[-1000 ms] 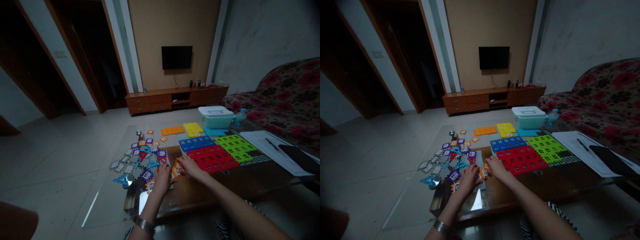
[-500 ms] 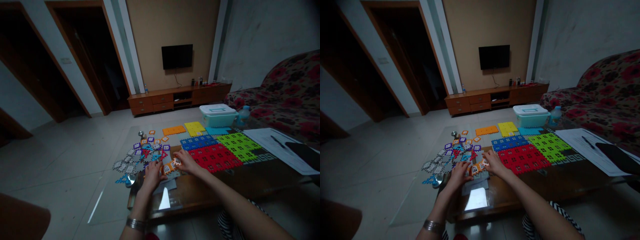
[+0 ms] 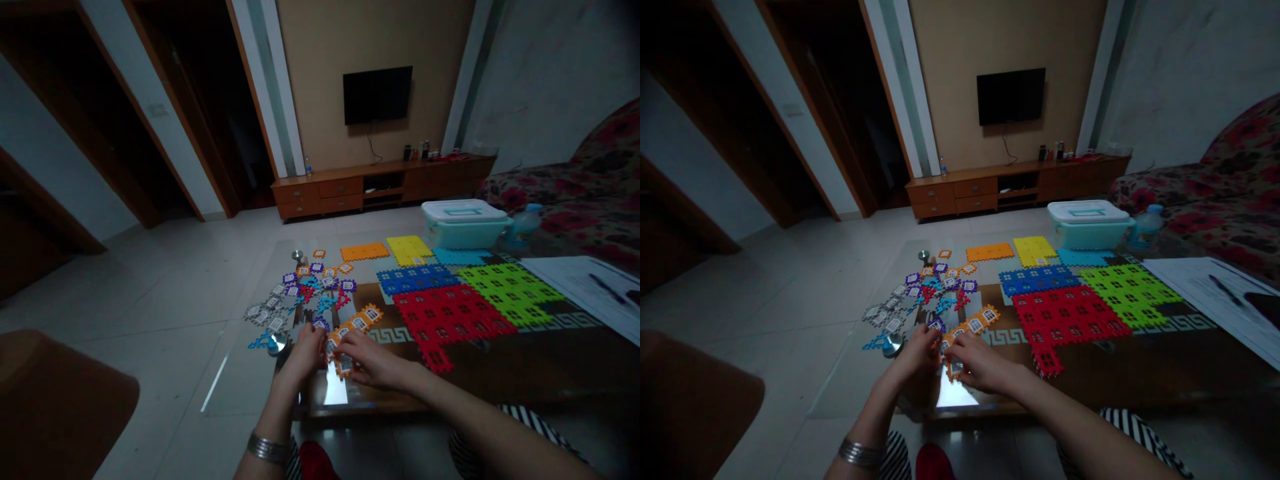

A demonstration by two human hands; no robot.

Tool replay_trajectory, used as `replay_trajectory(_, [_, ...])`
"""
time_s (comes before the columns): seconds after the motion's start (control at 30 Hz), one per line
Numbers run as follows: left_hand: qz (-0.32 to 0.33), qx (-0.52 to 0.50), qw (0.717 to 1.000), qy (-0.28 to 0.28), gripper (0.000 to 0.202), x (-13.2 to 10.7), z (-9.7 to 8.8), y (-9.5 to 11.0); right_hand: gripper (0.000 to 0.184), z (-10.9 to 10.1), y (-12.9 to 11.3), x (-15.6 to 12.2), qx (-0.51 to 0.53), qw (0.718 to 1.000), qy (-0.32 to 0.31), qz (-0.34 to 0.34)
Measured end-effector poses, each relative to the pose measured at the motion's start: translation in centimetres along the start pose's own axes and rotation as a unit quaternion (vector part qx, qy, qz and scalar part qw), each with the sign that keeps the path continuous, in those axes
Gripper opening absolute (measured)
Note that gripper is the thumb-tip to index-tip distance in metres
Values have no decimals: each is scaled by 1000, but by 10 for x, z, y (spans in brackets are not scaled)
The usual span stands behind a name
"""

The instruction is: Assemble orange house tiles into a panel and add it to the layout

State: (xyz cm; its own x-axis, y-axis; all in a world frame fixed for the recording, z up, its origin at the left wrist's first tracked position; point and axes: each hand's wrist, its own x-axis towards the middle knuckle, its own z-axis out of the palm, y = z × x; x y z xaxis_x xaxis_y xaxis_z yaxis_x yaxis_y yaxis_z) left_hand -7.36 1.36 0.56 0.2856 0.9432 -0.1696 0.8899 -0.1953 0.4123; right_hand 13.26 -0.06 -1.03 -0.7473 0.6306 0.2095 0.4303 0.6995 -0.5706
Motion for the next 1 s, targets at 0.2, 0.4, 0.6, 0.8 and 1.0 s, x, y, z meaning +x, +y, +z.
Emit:
replay_trajectory(0.2, [-21, 29, 999, 5, 37, -4, -3, 2, 18, -5, -6, 2, 54, 998, -15, -34])
replay_trajectory(0.4, [-33, 46, 998, 21, 31, -4, -7, 7, 19, -5, -4, 3, 50, 998, -32, -38])
replay_trajectory(0.6, [13, 22, 1000, -6, 27, -5, -7, 16, 19, -1, -4, 2, 52, 997, -21, -54])
replay_trajectory(0.8, [23, 17, 999, -22, 24, -5, -7, 19, 15, -5, -12, 7, 7, 998, -27, -58])
replay_trajectory(1.0, [5, 31, 999, -26, 31, 5, -2, 15, 15, 10, -15, 9, -108, 993, 7, -41])
